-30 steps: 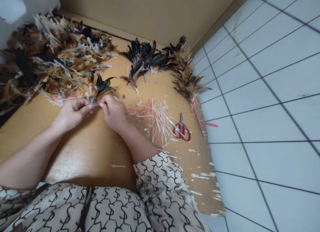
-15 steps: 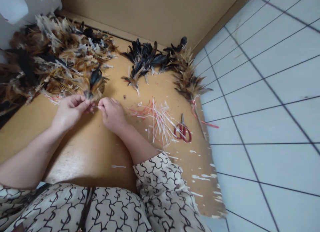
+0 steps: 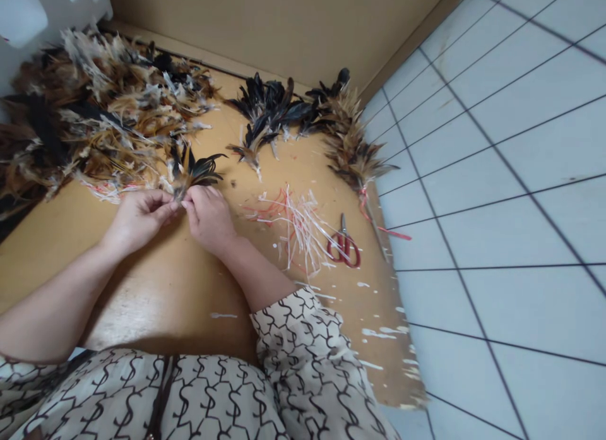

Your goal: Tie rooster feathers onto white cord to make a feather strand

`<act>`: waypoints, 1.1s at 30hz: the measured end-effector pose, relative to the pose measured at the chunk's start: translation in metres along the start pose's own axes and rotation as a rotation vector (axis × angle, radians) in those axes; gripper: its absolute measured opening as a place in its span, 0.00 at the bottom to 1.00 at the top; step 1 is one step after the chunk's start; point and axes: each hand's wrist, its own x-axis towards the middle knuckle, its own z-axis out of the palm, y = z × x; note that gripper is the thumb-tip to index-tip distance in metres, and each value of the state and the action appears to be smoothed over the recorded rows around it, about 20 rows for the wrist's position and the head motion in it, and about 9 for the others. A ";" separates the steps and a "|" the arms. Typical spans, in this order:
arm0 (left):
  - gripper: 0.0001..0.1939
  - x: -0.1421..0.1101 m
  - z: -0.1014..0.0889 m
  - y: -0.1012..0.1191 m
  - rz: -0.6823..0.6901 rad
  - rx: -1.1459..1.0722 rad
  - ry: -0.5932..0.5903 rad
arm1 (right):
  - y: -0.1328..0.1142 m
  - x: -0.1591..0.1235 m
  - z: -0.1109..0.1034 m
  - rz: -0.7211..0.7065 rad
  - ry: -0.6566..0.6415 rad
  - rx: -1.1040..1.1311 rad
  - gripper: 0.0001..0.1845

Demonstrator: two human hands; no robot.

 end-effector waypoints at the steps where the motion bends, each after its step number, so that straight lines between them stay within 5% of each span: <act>1: 0.09 0.000 -0.001 -0.001 0.005 0.031 -0.002 | 0.001 0.000 0.000 0.000 0.002 0.004 0.07; 9: 0.10 0.008 -0.013 -0.003 -0.002 -0.272 0.149 | 0.028 0.007 0.000 0.194 0.110 -0.001 0.07; 16: 0.09 0.009 -0.012 -0.005 -0.003 -0.389 0.157 | 0.019 0.014 -0.002 0.275 -0.192 -0.343 0.09; 23: 0.09 0.008 -0.012 -0.003 0.023 -0.370 0.196 | 0.012 0.015 -0.040 0.160 -0.492 -0.420 0.11; 27: 0.09 0.008 -0.012 -0.005 0.010 -0.361 0.172 | 0.014 0.015 -0.040 0.235 -0.387 -0.413 0.13; 33: 0.09 0.009 -0.012 -0.009 0.007 -0.301 0.166 | 0.011 0.013 -0.010 0.112 -0.325 -0.361 0.09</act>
